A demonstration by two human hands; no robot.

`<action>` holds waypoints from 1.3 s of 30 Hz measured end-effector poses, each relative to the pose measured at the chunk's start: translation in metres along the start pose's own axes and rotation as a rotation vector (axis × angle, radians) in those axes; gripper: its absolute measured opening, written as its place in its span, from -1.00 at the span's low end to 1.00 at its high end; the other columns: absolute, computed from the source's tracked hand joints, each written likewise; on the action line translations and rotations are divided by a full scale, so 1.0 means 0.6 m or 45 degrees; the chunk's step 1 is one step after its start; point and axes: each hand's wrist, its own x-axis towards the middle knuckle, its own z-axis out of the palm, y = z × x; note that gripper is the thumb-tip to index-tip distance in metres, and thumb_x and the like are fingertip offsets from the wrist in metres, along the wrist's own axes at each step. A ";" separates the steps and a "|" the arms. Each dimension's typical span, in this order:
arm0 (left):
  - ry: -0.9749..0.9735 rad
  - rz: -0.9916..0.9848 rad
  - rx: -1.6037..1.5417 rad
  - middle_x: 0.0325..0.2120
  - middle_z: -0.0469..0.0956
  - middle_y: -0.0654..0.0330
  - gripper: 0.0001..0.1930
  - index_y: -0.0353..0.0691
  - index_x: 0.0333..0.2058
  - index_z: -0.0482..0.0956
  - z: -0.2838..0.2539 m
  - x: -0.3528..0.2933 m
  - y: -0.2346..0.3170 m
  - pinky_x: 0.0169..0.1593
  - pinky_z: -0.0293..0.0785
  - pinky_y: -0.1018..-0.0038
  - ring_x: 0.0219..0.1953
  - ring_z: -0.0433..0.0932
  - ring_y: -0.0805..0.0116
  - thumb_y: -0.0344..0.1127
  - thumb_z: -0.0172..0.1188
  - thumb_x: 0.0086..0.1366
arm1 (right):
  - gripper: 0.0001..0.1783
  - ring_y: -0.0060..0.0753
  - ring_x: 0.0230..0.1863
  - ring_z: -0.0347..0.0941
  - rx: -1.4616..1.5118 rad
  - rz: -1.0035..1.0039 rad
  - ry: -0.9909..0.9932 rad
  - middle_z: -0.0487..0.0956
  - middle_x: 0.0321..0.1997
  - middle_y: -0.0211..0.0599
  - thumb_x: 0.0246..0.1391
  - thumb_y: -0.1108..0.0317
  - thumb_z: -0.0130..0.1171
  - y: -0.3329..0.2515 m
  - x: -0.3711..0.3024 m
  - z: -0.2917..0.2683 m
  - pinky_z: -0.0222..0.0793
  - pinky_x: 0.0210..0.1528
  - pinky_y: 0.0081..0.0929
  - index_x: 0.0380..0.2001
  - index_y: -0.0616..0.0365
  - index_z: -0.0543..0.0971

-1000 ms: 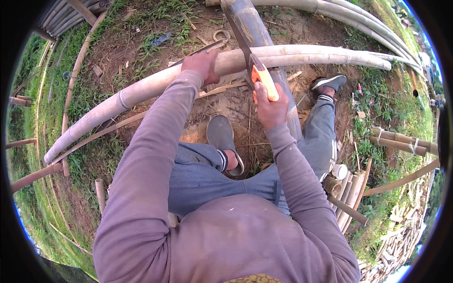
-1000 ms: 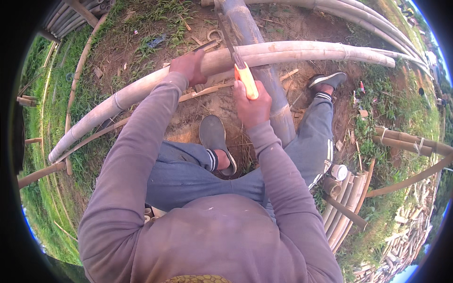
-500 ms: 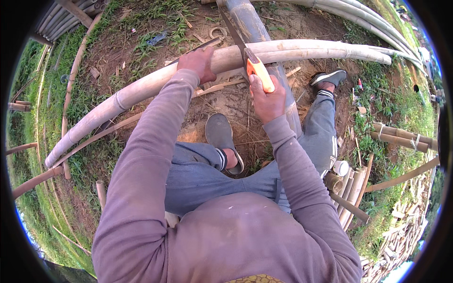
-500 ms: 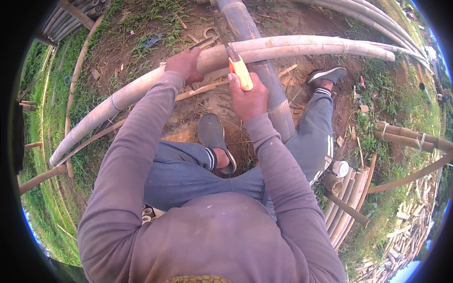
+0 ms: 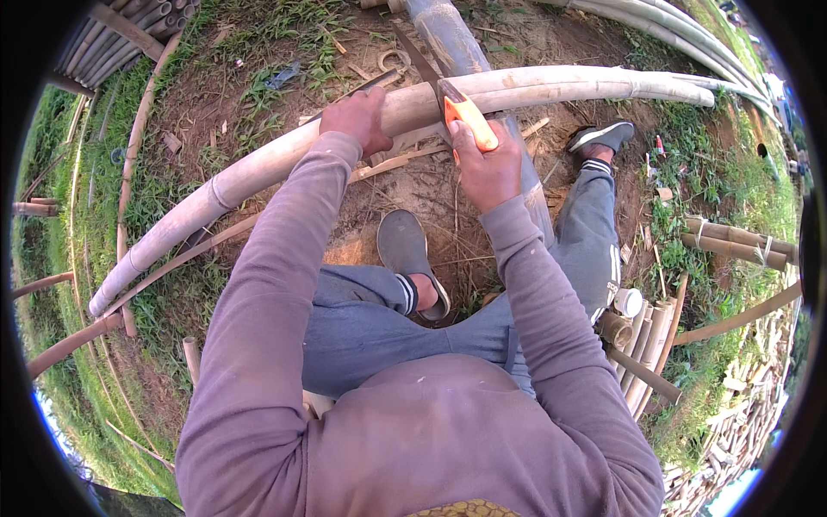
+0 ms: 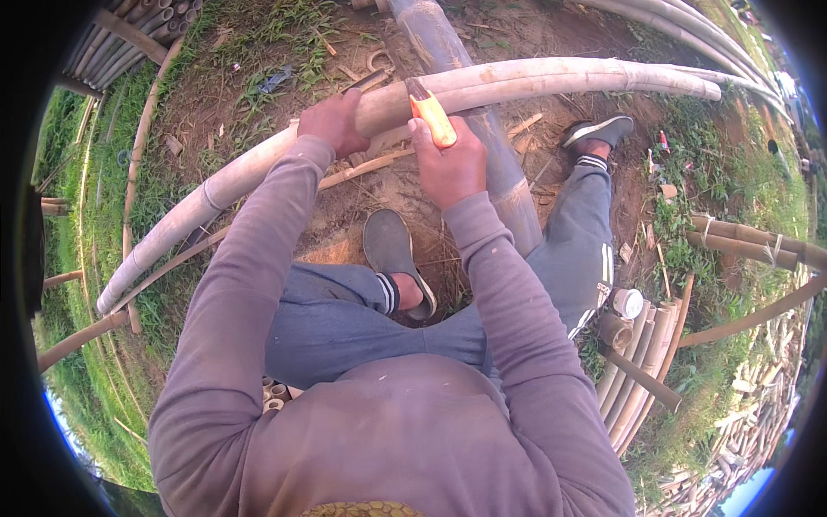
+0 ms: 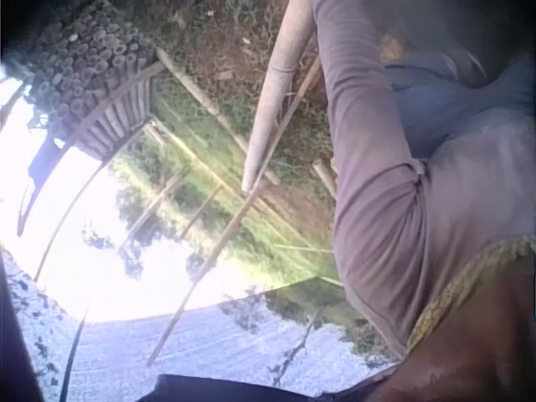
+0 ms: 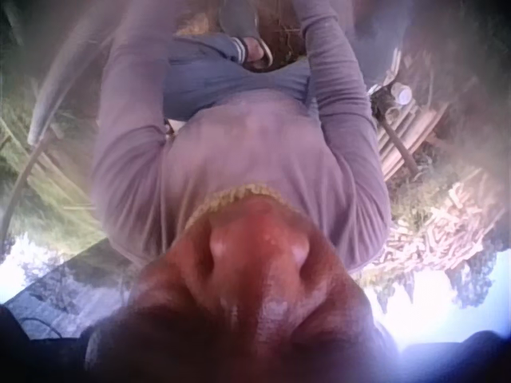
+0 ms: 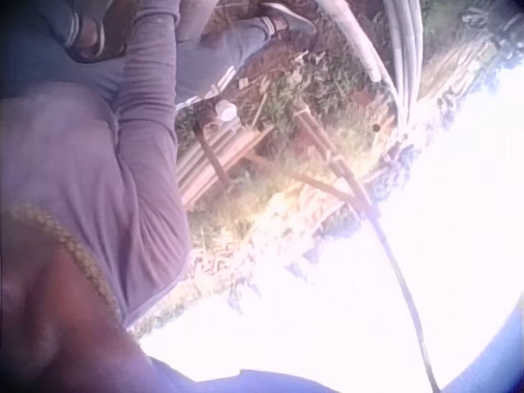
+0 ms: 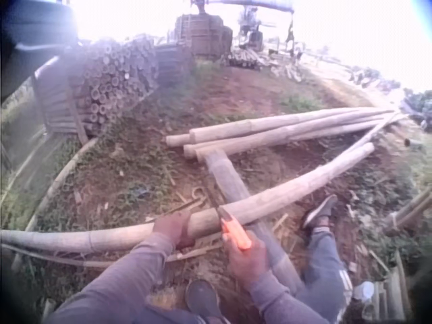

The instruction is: The person uses a hand saw to cut long bamboo poles into shorter segments. They position each pole on a support, saw through it, and then move the cut pieces aside. The process is repeated for multiple bamboo poles.

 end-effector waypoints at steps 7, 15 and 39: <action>0.001 0.012 0.017 0.12 0.64 -0.03 -0.25 -0.11 0.19 0.46 0.005 -0.007 -0.016 0.22 0.63 0.11 0.15 0.69 -0.07 0.02 0.56 0.08 | -0.76 -0.47 -0.43 0.67 -0.148 0.078 -0.091 0.76 -0.32 -0.17 0.32 0.37 0.38 -0.002 -0.353 -0.200 0.54 -0.34 -0.47 -0.12 0.34 0.62; -0.025 -0.009 0.031 0.10 0.65 -0.04 -0.23 -0.11 0.19 0.47 -0.014 0.007 0.008 0.19 0.64 0.09 0.14 0.69 -0.08 0.06 0.56 0.07 | -0.60 -0.44 -0.50 0.49 -0.028 0.043 -0.086 0.63 -0.51 -0.15 0.34 0.10 0.41 -0.026 0.048 0.001 0.45 -0.37 -0.27 -0.25 0.30 0.64; -0.039 -0.031 0.079 0.12 0.64 -0.08 -0.15 -0.09 0.27 0.40 0.008 0.003 0.003 0.23 0.60 0.07 0.16 0.66 -0.11 0.08 0.53 0.03 | -0.78 -0.30 -0.51 0.66 -0.211 0.037 -0.099 0.67 -0.47 -0.22 0.23 0.40 0.46 -0.011 -0.323 -0.196 0.54 -0.41 -0.32 -0.18 0.27 0.63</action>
